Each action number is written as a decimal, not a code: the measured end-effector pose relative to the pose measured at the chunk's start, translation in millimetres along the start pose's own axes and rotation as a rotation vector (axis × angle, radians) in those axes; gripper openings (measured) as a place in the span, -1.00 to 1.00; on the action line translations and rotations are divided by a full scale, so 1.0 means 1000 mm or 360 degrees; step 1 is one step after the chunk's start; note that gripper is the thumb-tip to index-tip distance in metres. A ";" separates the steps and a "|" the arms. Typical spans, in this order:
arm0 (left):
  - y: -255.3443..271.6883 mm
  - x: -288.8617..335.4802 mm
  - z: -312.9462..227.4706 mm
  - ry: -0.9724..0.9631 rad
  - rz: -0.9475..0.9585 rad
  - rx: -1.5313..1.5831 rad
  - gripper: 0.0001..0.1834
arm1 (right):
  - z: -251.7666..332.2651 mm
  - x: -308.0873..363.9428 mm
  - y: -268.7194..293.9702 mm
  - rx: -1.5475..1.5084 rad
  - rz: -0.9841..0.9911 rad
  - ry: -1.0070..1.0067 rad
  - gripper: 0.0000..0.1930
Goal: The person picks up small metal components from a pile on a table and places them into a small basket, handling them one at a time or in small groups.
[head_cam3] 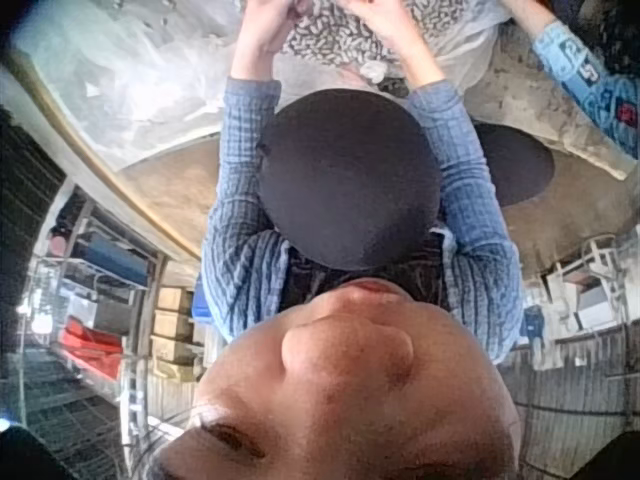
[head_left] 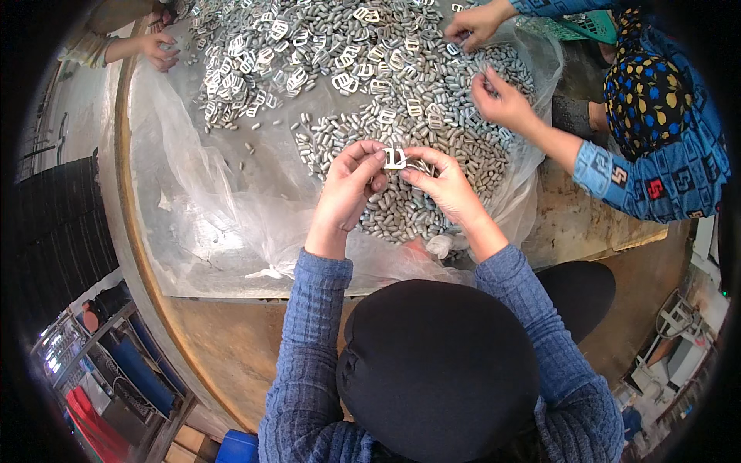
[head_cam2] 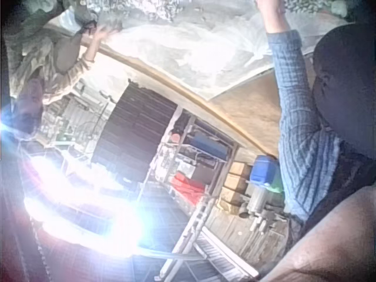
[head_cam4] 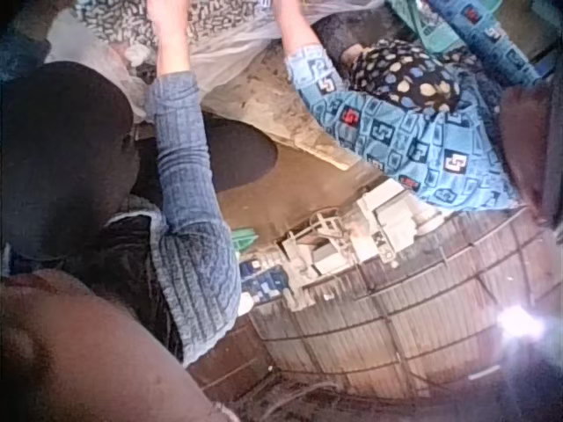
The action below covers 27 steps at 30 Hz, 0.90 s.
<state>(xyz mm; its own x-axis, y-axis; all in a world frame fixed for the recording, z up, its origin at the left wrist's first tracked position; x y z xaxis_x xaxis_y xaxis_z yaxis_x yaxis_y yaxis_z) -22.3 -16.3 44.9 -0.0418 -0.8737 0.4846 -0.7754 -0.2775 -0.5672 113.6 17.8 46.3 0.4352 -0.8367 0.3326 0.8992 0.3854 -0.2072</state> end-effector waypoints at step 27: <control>-0.003 0.005 -0.001 -0.0013 0.0263 0.0156 -0.89 | -0.024 0.010 -0.013 -0.0985 0.0158 -0.0689 -0.80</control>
<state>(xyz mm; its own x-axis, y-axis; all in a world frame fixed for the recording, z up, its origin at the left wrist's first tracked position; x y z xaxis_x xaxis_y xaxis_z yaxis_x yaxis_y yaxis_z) -20.9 -19.6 49.8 -0.1578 -0.9139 0.3741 -0.6932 -0.1673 -0.7011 105.2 -4.5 30.6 0.6066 -0.5330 0.5899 0.7208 0.0556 -0.6909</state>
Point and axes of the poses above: each hand's wrist, its own x-axis away from the middle knuckle, its own y-axis out of the back of the hand, z = x × y, the point moved 6 cm from there along -x, towards the middle knuckle, and after that the axes turned 1 degree about -z, right-handed, at the moved point
